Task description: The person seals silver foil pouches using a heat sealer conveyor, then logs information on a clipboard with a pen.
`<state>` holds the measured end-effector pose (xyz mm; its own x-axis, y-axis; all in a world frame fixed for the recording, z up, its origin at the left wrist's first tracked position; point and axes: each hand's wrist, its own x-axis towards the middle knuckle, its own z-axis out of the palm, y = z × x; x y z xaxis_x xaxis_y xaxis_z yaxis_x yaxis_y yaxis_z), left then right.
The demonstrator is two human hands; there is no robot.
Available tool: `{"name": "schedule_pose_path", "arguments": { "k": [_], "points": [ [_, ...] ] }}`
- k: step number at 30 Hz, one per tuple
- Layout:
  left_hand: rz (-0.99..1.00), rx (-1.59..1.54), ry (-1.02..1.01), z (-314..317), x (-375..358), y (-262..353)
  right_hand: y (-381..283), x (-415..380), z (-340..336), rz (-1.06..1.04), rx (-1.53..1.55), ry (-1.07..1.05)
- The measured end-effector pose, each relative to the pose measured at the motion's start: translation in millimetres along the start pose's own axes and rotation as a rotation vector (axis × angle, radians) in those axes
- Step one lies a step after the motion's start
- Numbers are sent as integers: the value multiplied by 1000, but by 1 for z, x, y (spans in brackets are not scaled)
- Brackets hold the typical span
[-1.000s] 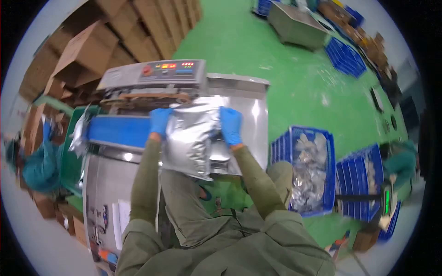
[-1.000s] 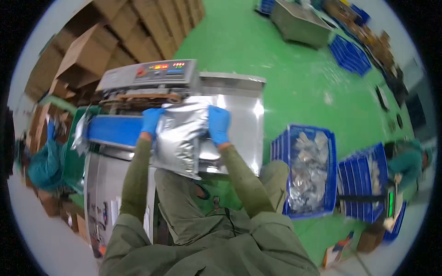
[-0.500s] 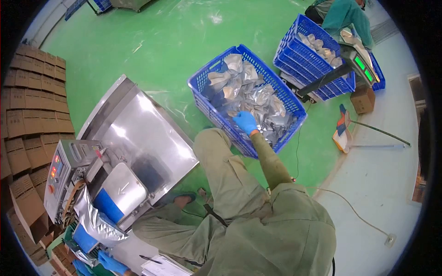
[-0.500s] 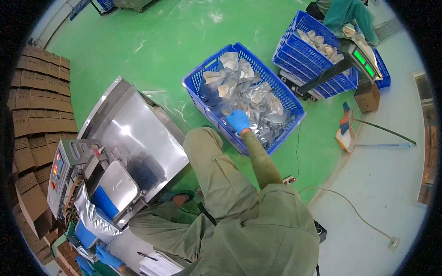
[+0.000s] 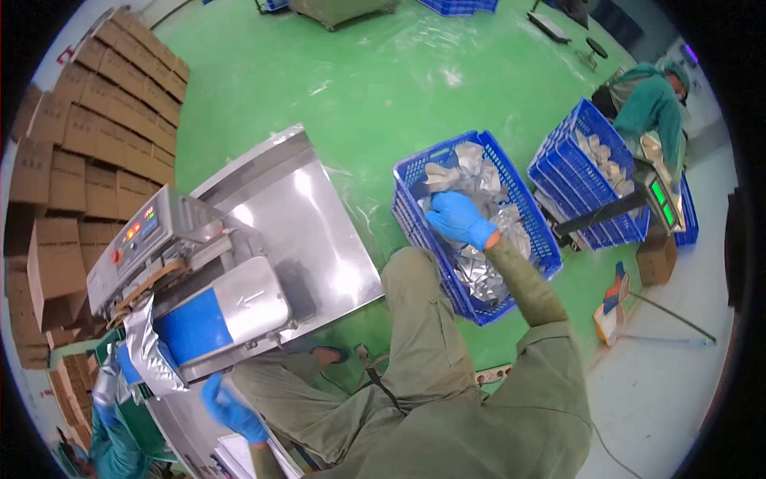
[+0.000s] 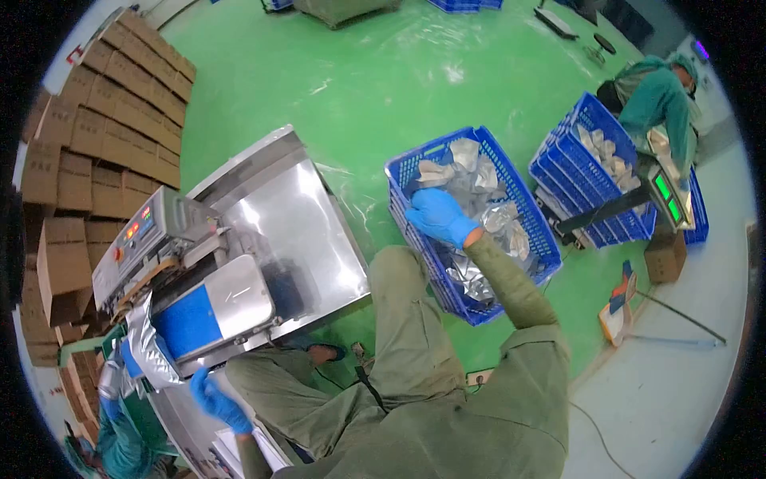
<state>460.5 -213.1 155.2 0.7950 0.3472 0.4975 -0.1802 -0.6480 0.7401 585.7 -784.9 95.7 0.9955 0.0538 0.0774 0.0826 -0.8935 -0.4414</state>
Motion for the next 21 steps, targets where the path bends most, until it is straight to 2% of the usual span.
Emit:
{"name": "schedule_pose_path", "arguments": {
  "k": [3,4,5,7,8,10,12,13,15,16,17,18,20,21],
  "points": [
    [19,-98,-457,82,12,81,-139,21,-117,-261,-47,-114],
    [27,-263,-573,112,20,104,-182,22,-144,-351,-59,-115],
    [203,-200,-573,138,26,110,-223,21,-165,-447,-73,-119],
    [307,-285,-499,157,51,152,-299,12,-197,-623,-78,-174],
    [283,-329,-493,163,65,155,-334,8,-205,-741,-79,-199],
    [80,-469,-552,154,85,123,-385,6,-190,-898,-75,-236],
    [-46,-510,-589,122,99,73,-420,9,-163,-961,-56,-261],
    [-61,-496,-597,107,104,43,-434,15,-159,-930,-39,-362],
    [-25,-421,-589,91,106,-22,-431,24,-134,-1045,367,42],
    [13,-379,-581,89,104,-49,-421,28,-118,-1066,569,242],
    [54,-353,-566,86,105,-67,-404,34,-104,-900,676,341],
    [51,-289,-608,73,112,-56,-390,42,-88,-728,770,436],
    [35,-170,-714,48,126,-11,-381,49,-46,-573,822,225],
    [-106,-359,-767,50,126,-15,-375,48,-29,-481,841,121]
  ]
}}
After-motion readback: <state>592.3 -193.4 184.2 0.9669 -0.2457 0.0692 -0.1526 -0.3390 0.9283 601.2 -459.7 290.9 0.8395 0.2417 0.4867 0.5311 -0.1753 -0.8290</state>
